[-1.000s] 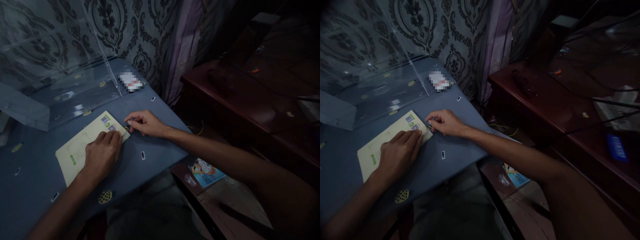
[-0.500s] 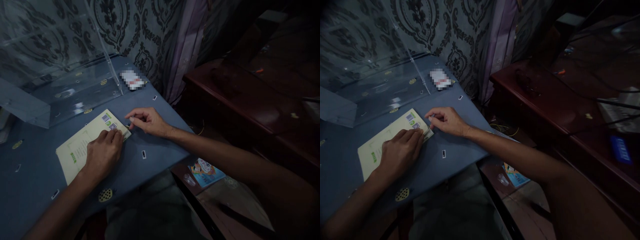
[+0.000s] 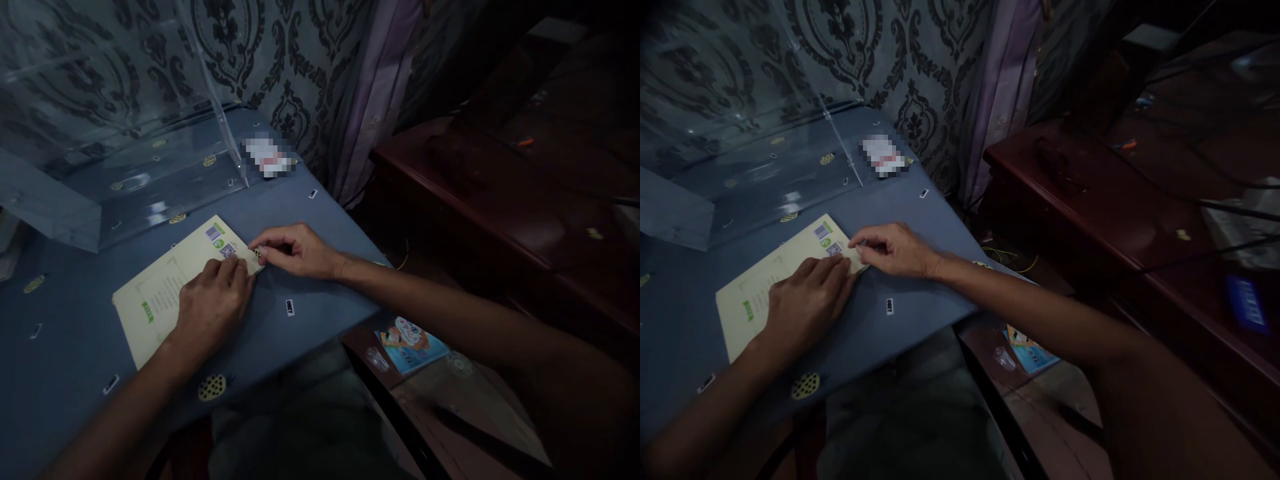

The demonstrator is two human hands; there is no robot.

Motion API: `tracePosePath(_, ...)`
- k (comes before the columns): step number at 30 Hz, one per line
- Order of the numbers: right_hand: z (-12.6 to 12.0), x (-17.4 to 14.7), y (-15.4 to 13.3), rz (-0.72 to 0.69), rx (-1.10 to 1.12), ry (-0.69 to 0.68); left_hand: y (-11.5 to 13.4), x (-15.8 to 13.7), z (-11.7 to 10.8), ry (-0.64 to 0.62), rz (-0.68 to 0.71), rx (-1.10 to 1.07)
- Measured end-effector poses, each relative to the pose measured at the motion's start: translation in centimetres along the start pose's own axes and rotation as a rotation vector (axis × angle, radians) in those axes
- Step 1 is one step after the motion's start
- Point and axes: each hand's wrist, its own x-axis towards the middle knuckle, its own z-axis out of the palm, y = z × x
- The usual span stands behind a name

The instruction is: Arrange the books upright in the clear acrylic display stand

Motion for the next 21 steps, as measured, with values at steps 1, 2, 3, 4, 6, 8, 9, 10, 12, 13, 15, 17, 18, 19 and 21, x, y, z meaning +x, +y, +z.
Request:
tracePosePath(1, 0.0, -0.1, 0.1, -0.043, -0.059, 0.000, 0.0, 0.0, 0.1, 0.023, 0.008, -0.002)
tracePosePath(2, 0.0, -0.1, 0.3, -0.097, -0.119, 0.000, -0.1, 0.0, 0.1, 0.043, 0.014, -0.006)
tracePosePath(3, -0.1, -0.2, 0.5, -0.157, -0.177, -0.005, -0.1, -0.1, 0.2, 0.058, 0.020, -0.015)
tracePosePath(4, -0.1, -0.3, 0.7, -0.217, -0.229, -0.022, -0.3, -0.2, 0.2, 0.065, 0.027, -0.030)
tracePosePath(6, -0.2, -0.5, 0.9, -0.310, -0.329, -0.078, -0.9, -0.5, 0.2, 0.057, 0.049, -0.090)
tracePosePath(8, -0.3, -0.6, 0.9, -0.367, -0.449, -0.150, -2.1, -1.4, 0.1, 0.016, 0.052, -0.178)
tracePosePath(9, -0.4, -0.7, 0.9, -0.387, -0.516, -0.174, -2.8, -2.0, 0.2, -0.008, 0.034, -0.217)
tracePosePath(10, -0.4, -0.8, 0.8, -0.401, -0.579, -0.186, -3.8, -2.9, 0.3, -0.033, -0.001, -0.243)
tracePosePath(12, -0.5, -0.9, 0.6, -0.421, -0.667, -0.199, -5.8, -5.0, 0.7, -0.075, -0.107, -0.251)
tracePosePath(13, -0.5, -0.8, 0.6, -0.428, -0.695, -0.205, -6.7, -6.2, 1.0, -0.092, -0.168, -0.234)
tracePosePath(15, -0.6, -0.6, 0.6, -0.432, -0.733, -0.218, -8.4, -8.6, 1.5, -0.103, -0.265, -0.213)
tracePosePath(17, -0.9, 0.2, 0.9, -0.423, -0.751, -0.239, -9.3, -10.5, 1.8, -0.089, -0.308, -0.221)
tracePosePath(18, -1.0, 0.8, 1.0, -0.408, -0.755, -0.246, -9.4, -11.2, 1.9, -0.082, -0.311, -0.223)
tracePosePath(19, -1.1, 1.5, 1.3, -0.392, -0.755, -0.248, -9.3, -11.6, 1.8, -0.078, -0.308, -0.217)
tracePosePath(21, -1.4, 3.1, 1.8, -0.358, -0.748, -0.245, -8.9, -12.0, 1.5, -0.085, -0.296, -0.192)
